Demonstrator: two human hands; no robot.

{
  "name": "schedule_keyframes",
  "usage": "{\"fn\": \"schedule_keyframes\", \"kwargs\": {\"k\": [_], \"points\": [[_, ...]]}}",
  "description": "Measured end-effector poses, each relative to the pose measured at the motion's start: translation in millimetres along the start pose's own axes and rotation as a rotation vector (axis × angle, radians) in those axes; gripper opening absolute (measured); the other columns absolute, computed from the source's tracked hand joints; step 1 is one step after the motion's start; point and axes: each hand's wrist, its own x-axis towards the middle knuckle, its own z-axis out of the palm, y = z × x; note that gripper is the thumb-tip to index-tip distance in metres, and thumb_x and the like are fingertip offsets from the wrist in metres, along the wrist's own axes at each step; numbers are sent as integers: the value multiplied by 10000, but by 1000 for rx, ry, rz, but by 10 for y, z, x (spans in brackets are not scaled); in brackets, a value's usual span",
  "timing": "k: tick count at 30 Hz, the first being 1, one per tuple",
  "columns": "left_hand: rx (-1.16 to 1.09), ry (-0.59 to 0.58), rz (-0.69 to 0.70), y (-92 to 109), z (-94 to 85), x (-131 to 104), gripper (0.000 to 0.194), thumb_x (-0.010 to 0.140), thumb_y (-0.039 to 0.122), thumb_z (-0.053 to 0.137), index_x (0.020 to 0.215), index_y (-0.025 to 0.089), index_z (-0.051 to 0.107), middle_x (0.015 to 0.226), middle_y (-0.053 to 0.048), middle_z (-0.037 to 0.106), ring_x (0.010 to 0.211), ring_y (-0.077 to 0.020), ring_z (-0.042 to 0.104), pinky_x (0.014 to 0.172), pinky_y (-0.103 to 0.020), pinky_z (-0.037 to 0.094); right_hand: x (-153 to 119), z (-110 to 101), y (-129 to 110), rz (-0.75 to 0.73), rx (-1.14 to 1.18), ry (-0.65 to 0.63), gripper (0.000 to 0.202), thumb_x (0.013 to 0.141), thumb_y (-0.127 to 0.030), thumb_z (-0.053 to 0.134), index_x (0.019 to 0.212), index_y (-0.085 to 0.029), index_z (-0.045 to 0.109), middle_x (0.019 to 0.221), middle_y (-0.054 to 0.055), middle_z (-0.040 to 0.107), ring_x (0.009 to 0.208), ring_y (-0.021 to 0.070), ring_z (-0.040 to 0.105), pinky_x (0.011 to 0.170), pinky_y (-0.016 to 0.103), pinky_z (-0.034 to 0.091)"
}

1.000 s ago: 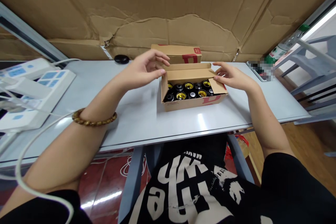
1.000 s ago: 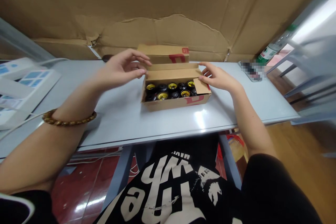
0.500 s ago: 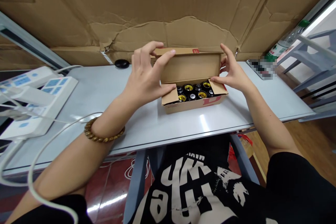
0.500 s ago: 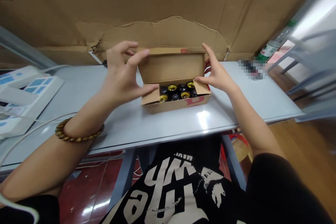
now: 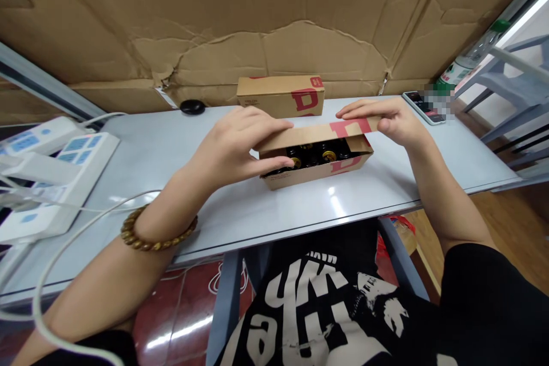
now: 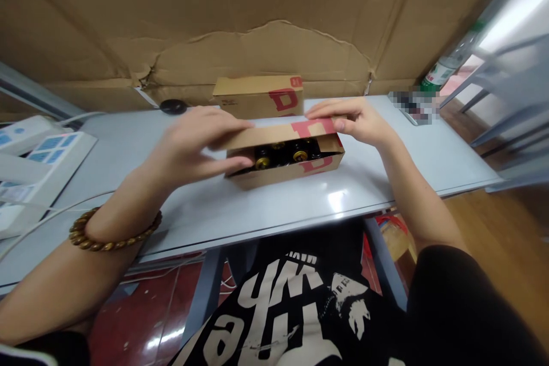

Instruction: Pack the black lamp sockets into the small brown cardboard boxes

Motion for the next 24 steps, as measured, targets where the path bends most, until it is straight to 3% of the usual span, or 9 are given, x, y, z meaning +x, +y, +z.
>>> {"fn": "schedule_keyframes", "kwargs": {"k": [2,4,8,12,17,21,24], "points": [[-24,-74,18,13,33,-4,628,1107,819,549,1428,350,817,1375,-87,890,1289,-371,812,1162,-568,602,7,3,-42,38,-3,-115,473,933,-731,930,1248,-379,965,1439,70,878,1389,365,784,1209,546,616],[-58,-113,58,4,93,-14,609,1169,705,481,1506,316,807,1521,-103,847,1406,-380,788,1233,-575,573,6,20,-74,100,-73,-189,469,919,-634,986,1327,-406,945,1524,62,842,1437,363,763,1230,547,619],[-127,-163,88,-26,195,-43,605,1225,559,431,1701,304,702,1752,-111,691,1609,-372,664,1386,-589,486,-13,47,-80,112,-140,-266,503,957,-601,959,1425,-424,905,1669,69,750,1527,377,712,1326,598,561],[-138,-220,108,-38,220,-65,587,1224,569,443,1739,398,666,1840,-80,598,1646,-382,607,1410,-626,455,-38,67,-80,108,-202,-340,472,1044,-557,875,1505,-459,854,1783,54,644,1622,368,642,1382,619,515],[-72,-239,117,-20,289,-88,563,1234,556,406,1743,495,637,1877,-52,547,1668,-407,545,1380,-695,437,-71,127,-112,154,-326,-378,577,988,-564,947,1546,-492,819,1883,67,530,1758,431,486,1443,716,400],[-15,-248,118,1,343,-87,634,1199,662,489,1791,454,588,1916,-118,480,1678,-471,520,1354,-748,430,-96,174,-97,131,-400,-366,472,1061,-586,862,1520,-479,838,1896,84,517,1759,439,482,1452,749,346],[-31,-239,126,-72,331,-67,640,1165,618,599,1767,403,629,1920,-144,468,1672,-479,538,1362,-745,425,-100,217,-67,100,-438,-358,471,1104,-614,797,1552,-470,819,1906,84,507,1771,452,465,1442,777,333]]}}
